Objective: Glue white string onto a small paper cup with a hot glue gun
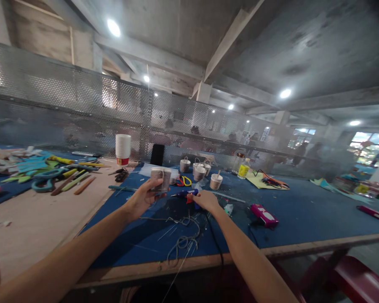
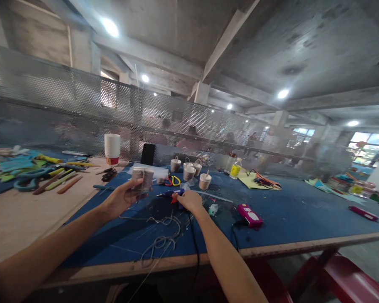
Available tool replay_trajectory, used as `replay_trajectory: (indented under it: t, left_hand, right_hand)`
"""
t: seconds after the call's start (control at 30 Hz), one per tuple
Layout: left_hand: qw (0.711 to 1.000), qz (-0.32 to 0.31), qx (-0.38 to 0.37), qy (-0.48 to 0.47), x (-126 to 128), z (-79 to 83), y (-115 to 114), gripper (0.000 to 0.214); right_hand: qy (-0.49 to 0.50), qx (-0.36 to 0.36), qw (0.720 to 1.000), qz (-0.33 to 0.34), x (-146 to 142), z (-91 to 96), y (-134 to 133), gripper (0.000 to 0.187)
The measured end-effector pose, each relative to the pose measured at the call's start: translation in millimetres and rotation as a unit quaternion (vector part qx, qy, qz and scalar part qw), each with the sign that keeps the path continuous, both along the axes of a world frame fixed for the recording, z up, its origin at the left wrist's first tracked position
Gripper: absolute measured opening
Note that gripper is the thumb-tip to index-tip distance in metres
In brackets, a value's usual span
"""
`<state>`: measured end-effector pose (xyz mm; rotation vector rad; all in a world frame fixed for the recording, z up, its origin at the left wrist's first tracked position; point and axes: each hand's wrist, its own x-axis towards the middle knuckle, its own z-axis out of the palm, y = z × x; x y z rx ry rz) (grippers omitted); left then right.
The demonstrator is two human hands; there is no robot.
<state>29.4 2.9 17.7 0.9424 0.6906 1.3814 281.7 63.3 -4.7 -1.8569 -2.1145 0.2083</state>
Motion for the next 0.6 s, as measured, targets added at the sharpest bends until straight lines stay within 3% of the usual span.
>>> replay_trajectory:
  t: [0.17, 0.27, 0.33, 0.43, 0.5, 0.6]
  left_hand:
    - [1.0, 0.008, -0.005, 0.002, 0, -1.2, 2, 0.03]
    - [1.0, 0.006, -0.005, 0.005, 0, -4.3, 5, 0.029]
    - [1.0, 0.005, -0.007, 0.008, 0, -5.4, 5, 0.028]
    - [1.0, -0.018, 0.0, 0.016, 3, -4.1, 2, 0.027]
    - [0.999, -0.04, 0.016, 0.021, 6, -2.6, -1, 0.027]
    - [0.998, -0.048, 0.039, 0.029, 11, -2.5, -5, 0.029]
  right_hand:
    - [-0.088, 0.154, 0.984, -0.028, -4, 6.3, -15, 0.047]
    - [0.004, 0.231, 0.973, 0.023, -14, 15.8, -25, 0.032]
    - [0.125, 0.216, 0.963, 0.102, -26, 23.3, -33, 0.03]
    - [0.273, 0.16, 0.92, 0.232, -46, 32.0, -44, 0.03]
    - [0.304, 0.156, 0.903, 0.26, -58, 34.7, -48, 0.03]
    - [0.302, 0.17, 0.904, 0.251, -68, 34.0, -47, 0.022]
